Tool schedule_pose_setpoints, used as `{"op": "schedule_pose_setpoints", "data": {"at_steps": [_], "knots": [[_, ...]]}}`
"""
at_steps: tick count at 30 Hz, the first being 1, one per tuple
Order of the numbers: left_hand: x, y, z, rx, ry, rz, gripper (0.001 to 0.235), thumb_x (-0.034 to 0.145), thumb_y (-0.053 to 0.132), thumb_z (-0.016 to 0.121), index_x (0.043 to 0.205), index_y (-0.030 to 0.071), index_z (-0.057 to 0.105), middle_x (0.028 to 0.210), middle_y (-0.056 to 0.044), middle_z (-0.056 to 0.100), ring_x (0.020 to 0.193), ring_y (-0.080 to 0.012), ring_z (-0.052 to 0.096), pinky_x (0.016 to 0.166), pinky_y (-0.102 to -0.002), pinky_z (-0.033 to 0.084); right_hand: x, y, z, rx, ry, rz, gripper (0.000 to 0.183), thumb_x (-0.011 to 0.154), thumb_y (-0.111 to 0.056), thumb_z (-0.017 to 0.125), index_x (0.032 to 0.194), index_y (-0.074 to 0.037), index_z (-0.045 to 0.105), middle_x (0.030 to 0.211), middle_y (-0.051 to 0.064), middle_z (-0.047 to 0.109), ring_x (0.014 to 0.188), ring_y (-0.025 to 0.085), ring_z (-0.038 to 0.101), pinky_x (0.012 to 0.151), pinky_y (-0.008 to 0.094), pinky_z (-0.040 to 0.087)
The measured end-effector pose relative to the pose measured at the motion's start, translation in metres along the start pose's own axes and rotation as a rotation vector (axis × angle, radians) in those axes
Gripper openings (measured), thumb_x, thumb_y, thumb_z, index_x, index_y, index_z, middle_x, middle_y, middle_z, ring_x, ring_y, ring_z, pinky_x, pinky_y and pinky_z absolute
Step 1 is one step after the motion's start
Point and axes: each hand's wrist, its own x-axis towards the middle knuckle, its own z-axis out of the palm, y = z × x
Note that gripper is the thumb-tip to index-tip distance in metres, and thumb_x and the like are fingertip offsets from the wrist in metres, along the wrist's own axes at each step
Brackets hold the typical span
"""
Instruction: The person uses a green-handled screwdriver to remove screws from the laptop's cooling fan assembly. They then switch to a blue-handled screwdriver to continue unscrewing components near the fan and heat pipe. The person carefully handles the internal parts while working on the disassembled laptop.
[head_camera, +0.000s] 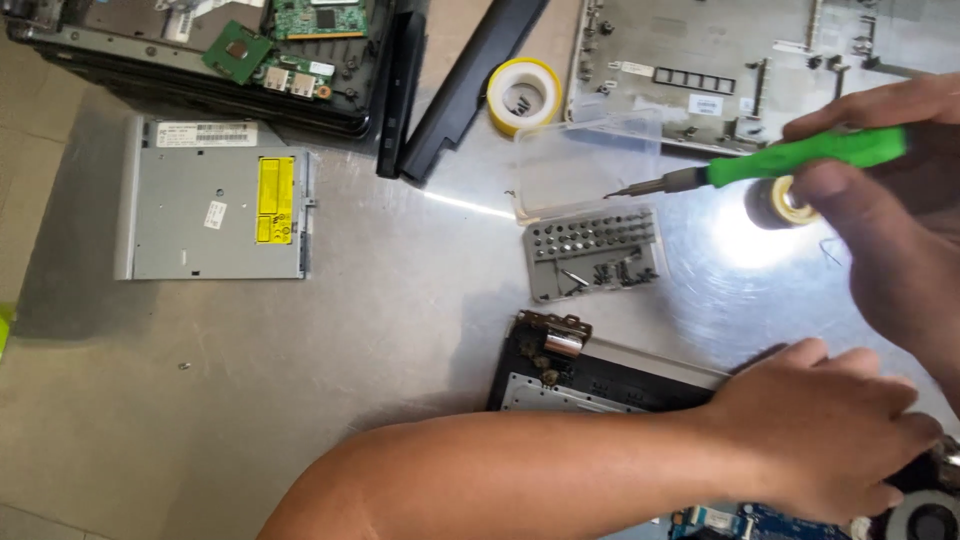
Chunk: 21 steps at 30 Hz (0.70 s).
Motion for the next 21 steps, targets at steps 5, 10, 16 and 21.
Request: {"op": "schedule_pose_setpoints", "data": {"at_steps": [5, 10, 16, 21], "knots": [[-0.002, 0.018, -0.035, -0.045, -0.109, -0.054, 0.035, 0.081, 0.016, 0.051, 0.114, 0.012, 0.062, 0.105, -0.009, 0.069, 0.104, -0.0343, 0.064, 0.089, -0.053, 0.047, -0.109, 0.094, -0.091, -0.178, 0.122, 0.170, 0.073, 0.127, -0.065, 0.028, 0.132, 0.003, 0.053, 0.130, 0.016, 0.058, 0.120, 0.026, 0.055, 0.118, 0.039, 0.041], [0.004, 0.016, -0.024, 0.011, -0.168, -0.031, 0.044, 0.084, 0.012, 0.047, 0.126, 0.015, 0.061, 0.125, -0.007, 0.070, 0.115, -0.0275, 0.062, 0.100, -0.048, 0.050, -0.243, 0.096, -0.139, -0.227, 0.315, 0.220, 0.063, 0.128, -0.059, 0.030, 0.130, 0.000, 0.050, 0.129, 0.016, 0.053, 0.120, 0.027, 0.053, 0.111, 0.038, 0.040], [0.004, 0.015, -0.020, 0.050, -0.061, 0.004, 0.034, 0.079, 0.008, 0.057, 0.111, 0.018, 0.062, 0.106, -0.003, 0.066, 0.097, -0.0297, 0.057, 0.080, -0.045, 0.043, -0.316, 0.092, -0.167, -0.204, 0.483, 0.093, 0.049, 0.129, -0.051, 0.032, 0.126, -0.004, 0.045, 0.126, 0.017, 0.047, 0.121, 0.028, 0.050, 0.102, 0.035, 0.038], [0.005, 0.019, -0.025, 0.005, -0.081, 0.056, 0.017, 0.078, 0.017, 0.059, 0.095, 0.017, 0.059, 0.094, 0.002, 0.058, 0.090, -0.0255, 0.049, 0.079, -0.043, 0.035, -0.300, 0.056, -0.141, -0.234, 0.318, 0.093, 0.054, 0.123, -0.045, 0.024, 0.133, 0.007, 0.034, 0.105, 0.031, 0.048, 0.077, 0.031, 0.052, 0.071, 0.034, 0.042]]}}
